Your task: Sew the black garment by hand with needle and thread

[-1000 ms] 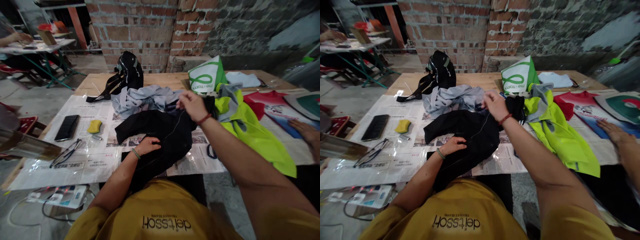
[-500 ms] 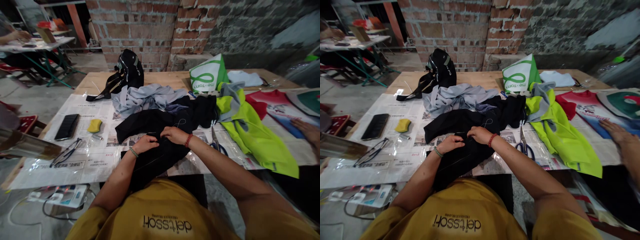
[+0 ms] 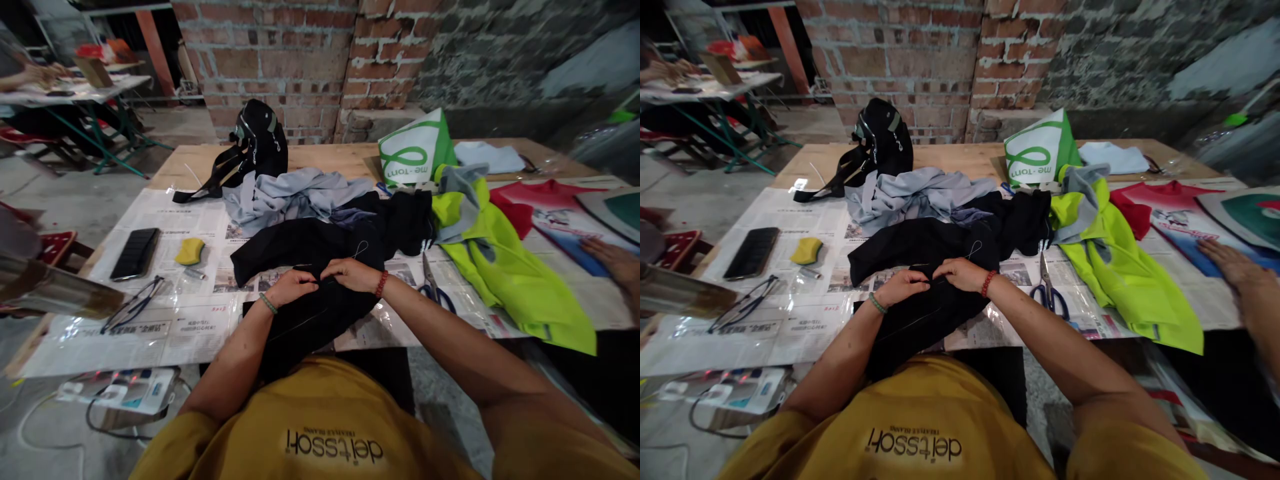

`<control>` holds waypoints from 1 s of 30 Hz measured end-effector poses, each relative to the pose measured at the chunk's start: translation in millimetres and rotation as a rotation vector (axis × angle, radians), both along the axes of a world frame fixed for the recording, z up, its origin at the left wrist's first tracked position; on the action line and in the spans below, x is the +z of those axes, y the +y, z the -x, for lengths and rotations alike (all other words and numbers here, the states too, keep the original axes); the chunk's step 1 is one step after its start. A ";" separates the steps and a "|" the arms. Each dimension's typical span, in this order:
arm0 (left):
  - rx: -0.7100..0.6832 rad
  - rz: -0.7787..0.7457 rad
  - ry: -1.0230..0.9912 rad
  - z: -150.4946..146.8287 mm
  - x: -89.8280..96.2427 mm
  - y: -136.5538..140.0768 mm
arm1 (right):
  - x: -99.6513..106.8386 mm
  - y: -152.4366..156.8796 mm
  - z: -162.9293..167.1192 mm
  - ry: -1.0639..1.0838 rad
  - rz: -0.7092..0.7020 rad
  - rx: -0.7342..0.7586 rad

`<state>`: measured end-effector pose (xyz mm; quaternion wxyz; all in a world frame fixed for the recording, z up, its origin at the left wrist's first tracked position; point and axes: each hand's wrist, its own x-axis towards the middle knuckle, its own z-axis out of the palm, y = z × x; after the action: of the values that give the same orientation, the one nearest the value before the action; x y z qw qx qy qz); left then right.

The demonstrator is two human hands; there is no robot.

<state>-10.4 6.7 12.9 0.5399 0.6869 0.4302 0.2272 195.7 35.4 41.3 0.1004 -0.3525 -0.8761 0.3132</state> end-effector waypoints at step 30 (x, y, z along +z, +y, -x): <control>0.040 -0.192 -0.118 -1.9 5.6 -3.3 | 2.6 -14.1 23.2 0.501 0.698 -0.553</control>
<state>-8.5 3.4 18.5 0.4913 0.7122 0.3877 0.3179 172.5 21.3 43.9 0.2628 -0.4977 -0.5424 0.6237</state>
